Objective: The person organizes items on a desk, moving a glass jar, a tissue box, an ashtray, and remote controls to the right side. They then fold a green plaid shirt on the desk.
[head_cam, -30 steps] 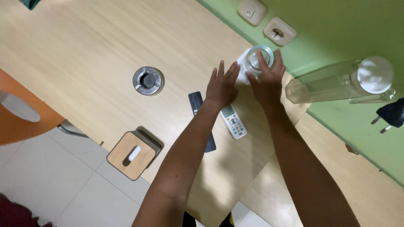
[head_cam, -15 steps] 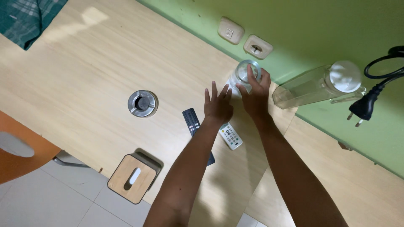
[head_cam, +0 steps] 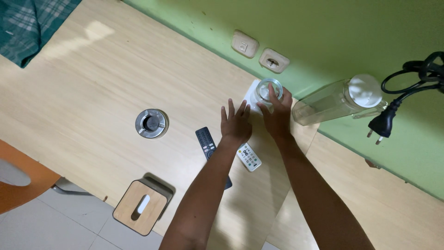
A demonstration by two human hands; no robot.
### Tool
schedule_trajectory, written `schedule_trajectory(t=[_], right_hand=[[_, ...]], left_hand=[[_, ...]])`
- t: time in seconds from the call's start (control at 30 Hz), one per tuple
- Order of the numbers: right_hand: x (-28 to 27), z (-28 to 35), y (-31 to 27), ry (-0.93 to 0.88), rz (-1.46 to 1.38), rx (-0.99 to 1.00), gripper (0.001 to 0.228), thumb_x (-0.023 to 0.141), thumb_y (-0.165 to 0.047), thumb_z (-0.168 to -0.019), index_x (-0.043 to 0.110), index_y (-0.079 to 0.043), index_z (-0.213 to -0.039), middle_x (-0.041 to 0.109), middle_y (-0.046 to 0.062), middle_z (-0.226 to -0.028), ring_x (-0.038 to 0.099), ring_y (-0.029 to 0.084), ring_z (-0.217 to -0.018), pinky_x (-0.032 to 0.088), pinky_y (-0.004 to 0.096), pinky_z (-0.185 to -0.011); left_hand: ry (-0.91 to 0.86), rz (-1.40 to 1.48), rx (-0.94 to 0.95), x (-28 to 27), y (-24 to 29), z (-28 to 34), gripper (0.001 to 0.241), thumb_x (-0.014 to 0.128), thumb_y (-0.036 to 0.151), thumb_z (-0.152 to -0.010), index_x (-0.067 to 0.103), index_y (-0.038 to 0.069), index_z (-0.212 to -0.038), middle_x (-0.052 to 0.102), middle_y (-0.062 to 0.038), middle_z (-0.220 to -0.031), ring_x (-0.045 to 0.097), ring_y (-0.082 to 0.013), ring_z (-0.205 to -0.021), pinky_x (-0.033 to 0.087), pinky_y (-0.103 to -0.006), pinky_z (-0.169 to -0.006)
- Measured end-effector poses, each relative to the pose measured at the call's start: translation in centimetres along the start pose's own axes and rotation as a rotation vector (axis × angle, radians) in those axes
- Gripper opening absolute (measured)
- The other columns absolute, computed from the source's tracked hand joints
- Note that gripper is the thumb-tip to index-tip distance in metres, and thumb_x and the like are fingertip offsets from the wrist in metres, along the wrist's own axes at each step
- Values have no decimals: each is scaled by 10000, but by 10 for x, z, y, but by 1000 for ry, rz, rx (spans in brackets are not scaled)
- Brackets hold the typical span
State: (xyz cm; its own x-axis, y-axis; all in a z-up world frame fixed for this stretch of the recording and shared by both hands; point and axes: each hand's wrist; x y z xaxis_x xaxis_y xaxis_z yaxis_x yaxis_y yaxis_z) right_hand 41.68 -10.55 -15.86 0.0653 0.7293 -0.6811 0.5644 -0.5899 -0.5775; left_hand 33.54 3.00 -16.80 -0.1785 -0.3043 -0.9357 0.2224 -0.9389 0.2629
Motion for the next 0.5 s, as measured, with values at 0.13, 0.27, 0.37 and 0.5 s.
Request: schedule_trajectory(t=[0.13, 0.27, 0.37, 0.5], right_hand=[[0, -1, 0, 10, 1, -26, 768, 897, -175, -822, 556, -120, -1508, 495, 234, -1427, 512, 405, -1277, 458, 470, -1071], [0, -2, 4, -20, -3, -7, 748, 875, -190, -853, 538, -130, -1518, 477, 234, -1455, 505, 412, -1302, 454, 480, -1089], [-1, -1, -1, -30, 53, 4, 754, 871, -194, -843, 528, -135, -1512, 408, 276, -1518, 467, 457, -1336, 436, 508, -1097], [-12, -2, -17, 28, 160, -100, 789, 850, -197, -861, 458, -125, -1542, 267, 308, -1635, 378, 521, -1424, 385, 567, -1142]], left_hand=[[-34, 8, -6, -13, 2, 4, 708, 488, 346, -957, 271, 213, -1618, 168, 41, -1710, -38, -402, -1578, 20, -599, -1249], [-44, 61, -4, -14, 2, 6, 701, 491, 332, -961, 274, 220, -1619, 165, 51, -1715, -31, -394, -1583, 29, -588, -1258], [-50, 85, 6, -12, 0, 4, 713, 504, 322, -955, 267, 223, -1620, 153, 51, -1717, -31, -397, -1582, 40, -587, -1256], [-2, 134, 13, -27, 2, 8, 776, 564, 329, -923, 258, 221, -1627, 126, 1, -1728, 11, -381, -1584, 101, -577, -1248]])
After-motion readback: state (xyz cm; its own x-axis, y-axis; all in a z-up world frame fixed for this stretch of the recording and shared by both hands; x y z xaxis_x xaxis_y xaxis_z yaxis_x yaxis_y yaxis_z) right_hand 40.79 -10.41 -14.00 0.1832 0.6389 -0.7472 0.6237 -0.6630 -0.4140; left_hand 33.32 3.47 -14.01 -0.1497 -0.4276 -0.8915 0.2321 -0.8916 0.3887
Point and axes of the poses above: each hand's wrist, its own z-axis away from the middle knuckle, its own x-axis out of the palm, y = z × x
